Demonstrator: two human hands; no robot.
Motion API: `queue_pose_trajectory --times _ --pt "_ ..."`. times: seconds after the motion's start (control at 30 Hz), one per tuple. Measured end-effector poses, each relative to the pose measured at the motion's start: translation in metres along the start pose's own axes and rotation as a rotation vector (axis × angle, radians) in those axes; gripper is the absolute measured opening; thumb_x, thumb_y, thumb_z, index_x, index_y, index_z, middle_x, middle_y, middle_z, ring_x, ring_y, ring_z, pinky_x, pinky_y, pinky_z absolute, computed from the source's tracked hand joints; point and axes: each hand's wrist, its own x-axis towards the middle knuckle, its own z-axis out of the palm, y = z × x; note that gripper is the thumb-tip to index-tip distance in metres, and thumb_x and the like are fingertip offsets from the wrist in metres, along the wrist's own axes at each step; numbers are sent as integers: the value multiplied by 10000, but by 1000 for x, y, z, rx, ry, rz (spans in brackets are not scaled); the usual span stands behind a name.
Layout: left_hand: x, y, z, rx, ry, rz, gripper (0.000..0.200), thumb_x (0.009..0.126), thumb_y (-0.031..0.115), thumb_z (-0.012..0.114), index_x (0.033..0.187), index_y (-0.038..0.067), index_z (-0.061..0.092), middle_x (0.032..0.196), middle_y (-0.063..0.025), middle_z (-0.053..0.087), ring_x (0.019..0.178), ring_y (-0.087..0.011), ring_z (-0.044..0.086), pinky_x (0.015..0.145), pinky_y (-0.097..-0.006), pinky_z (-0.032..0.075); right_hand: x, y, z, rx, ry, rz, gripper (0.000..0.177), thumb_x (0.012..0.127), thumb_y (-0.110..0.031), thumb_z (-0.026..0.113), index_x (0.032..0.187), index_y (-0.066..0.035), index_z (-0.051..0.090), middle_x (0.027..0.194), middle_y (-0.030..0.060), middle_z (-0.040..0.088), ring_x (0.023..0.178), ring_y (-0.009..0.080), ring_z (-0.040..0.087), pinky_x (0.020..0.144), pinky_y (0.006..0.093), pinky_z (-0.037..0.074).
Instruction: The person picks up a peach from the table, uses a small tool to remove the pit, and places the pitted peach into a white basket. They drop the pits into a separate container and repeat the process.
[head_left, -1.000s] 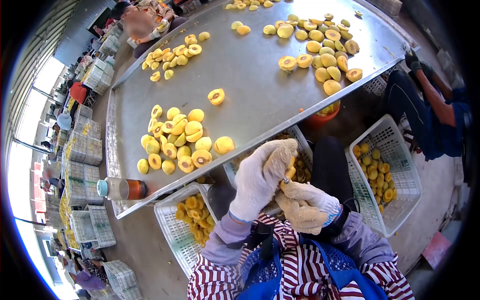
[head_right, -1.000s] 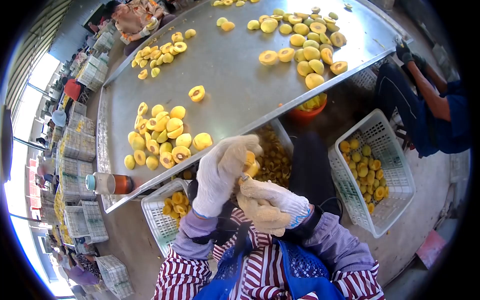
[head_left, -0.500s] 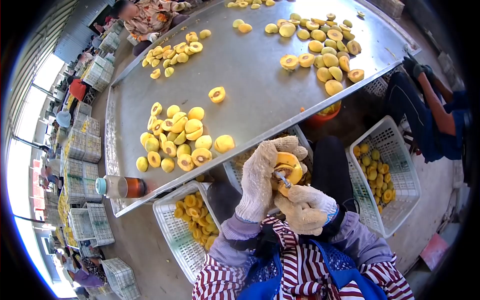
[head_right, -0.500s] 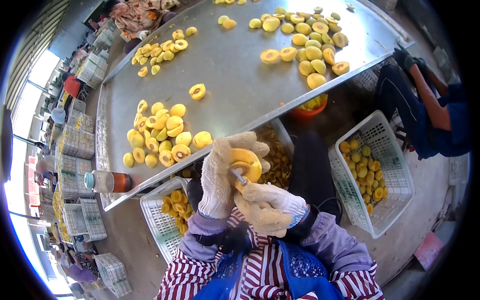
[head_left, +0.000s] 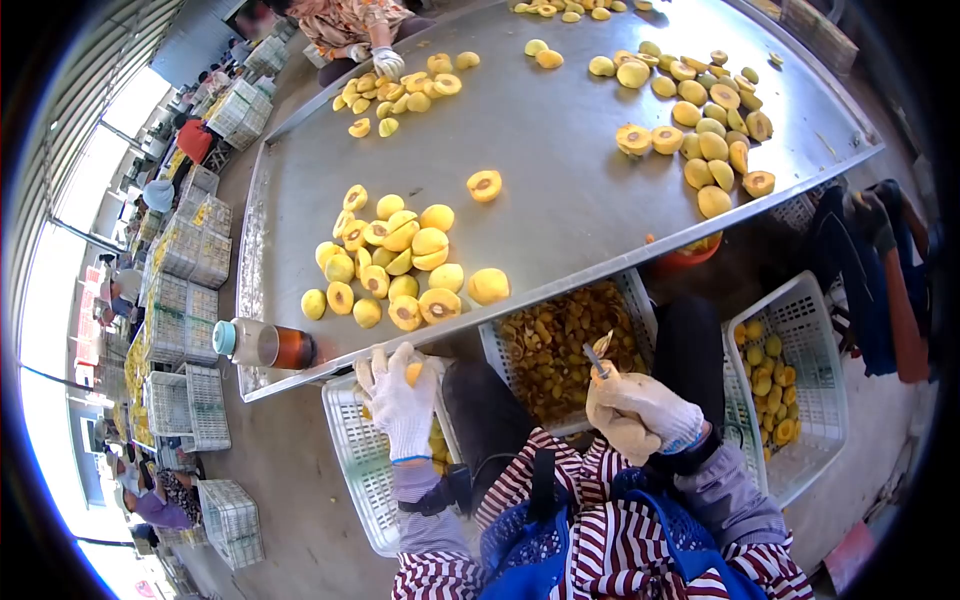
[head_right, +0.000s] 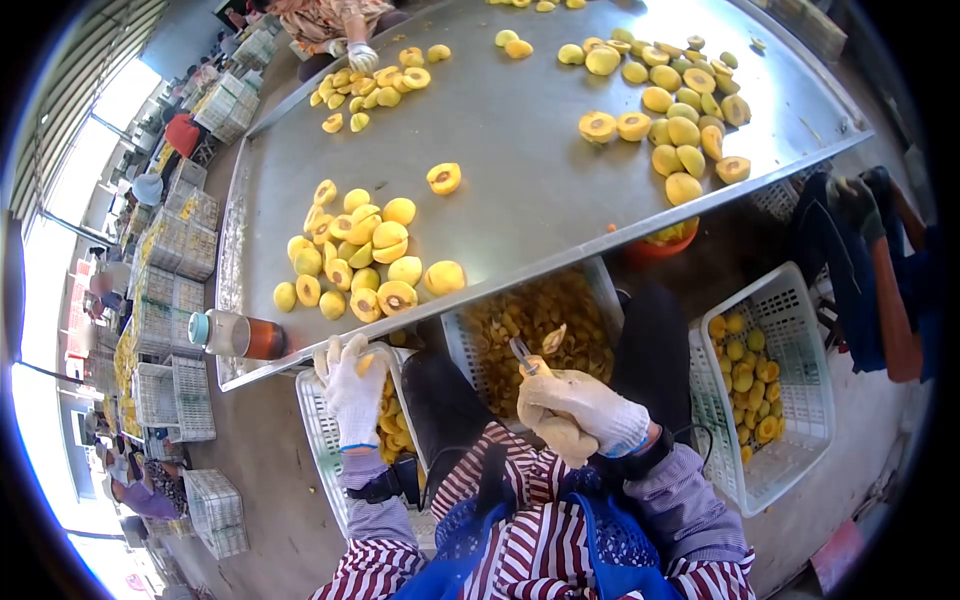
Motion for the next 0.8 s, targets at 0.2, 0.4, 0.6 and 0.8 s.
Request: queue_pose_trajectory --times 0.2,0.4,0.6,0.8 --pt "54 61 38 -444 -207 106 253 875 251 690 1118 179 688 1239 -88 665 1059 -293 663 891 -391 536 22 -6 21 -157 109 -2 220 935 -256 627 1024 -73 546 626 10 510 406 59 395 352 212 290" --pt "116 82 116 -49 -670 -95 450 861 424 633 1267 229 620 1333 -97 577 1180 -328 575 976 -455 485 24 0 14 -260 296 -177 310 944 -278 645 1101 -52 505 645 6 534 464 67 459 398 212 347" --pt "117 76 111 -28 -634 -5 723 761 438 768 1386 194 497 1268 -114 597 1171 -274 587 977 -428 502 22 -8 20 -143 289 -119 262 947 -187 653 1118 -106 471 756 4 509 530 51 434 416 202 321" --pt "99 64 83 -1281 -656 -571 693 897 471 691 1411 69 457 1177 -84 628 840 -187 674 698 -325 585 23 -2 22 -120 213 -146 235 951 -127 649 1121 -100 487 876 -9 523 606 47 448 446 189 319"
